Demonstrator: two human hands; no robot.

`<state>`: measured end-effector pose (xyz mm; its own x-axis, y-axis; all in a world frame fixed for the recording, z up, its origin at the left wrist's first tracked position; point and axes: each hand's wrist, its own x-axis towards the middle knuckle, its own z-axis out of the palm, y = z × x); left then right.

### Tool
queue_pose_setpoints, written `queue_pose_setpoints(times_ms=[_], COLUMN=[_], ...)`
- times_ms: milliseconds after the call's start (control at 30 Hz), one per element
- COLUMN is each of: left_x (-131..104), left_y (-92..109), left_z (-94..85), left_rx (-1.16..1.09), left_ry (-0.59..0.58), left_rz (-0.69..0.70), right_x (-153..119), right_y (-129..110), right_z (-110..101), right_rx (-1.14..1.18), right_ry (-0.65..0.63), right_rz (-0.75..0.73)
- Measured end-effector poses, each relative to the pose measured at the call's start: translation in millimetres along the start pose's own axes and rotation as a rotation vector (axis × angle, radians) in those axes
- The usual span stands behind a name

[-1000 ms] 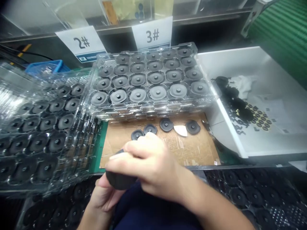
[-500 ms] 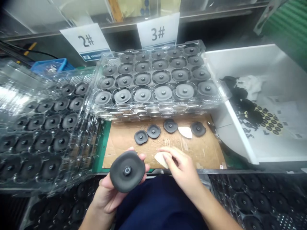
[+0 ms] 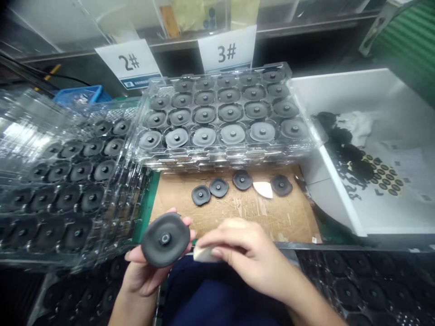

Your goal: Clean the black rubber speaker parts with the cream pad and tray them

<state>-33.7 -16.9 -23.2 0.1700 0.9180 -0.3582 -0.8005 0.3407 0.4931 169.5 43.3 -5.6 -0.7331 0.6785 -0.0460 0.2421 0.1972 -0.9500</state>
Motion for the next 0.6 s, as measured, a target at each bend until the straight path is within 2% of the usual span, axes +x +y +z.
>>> queue_pose_setpoints(times_ms=[67, 133, 233, 300, 367, 400, 467, 533, 600], left_x=[2.2, 5.0, 8.0, 7.8, 5.7, 4.3, 1.9, 1.3, 2.9], left_y=[2.4, 2.7, -2.8, -9.9, -16.7, -18.9, -20.1, -18.1, -16.1], left_z=[5.9, 11.3, 15.9, 17.4, 17.7, 17.4, 15.9, 14.6, 15.8], left_rx=[0.008, 0.021, 0.011, 0.001, 0.019, 0.036, 0.075, 0.099, 0.111], left_ry=[-0.020, -0.045, -0.077, -0.072, -0.033, -0.005, 0.065, 0.134, 0.170], left_rz=[0.010, 0.004, -0.012, -0.009, 0.001, 0.011, 0.044, 0.102, 0.132], right_x=[-8.6, -13.9, -15.4, -11.0, -2.3, 3.0, 13.7, 22.9, 30.1], right_y=[8.7, 10.8, -2.4, -19.0, -34.5, -40.1, -45.8, -46.3, -45.8], right_z=[6.2, 9.4, 6.3, 5.0, 9.3, 13.4, 22.8, 29.4, 31.5], right_rx=[0.110, 0.109, 0.042, -0.016, -0.125, -0.188, -0.286, -0.308, -0.314], right_ry=[-0.017, 0.031, 0.268, 0.451, 0.539, 0.531, 0.422, 0.271, 0.191], right_rz=[0.081, 0.164, 0.215, 0.123, -0.069, -0.180, -0.337, -0.360, -0.301])
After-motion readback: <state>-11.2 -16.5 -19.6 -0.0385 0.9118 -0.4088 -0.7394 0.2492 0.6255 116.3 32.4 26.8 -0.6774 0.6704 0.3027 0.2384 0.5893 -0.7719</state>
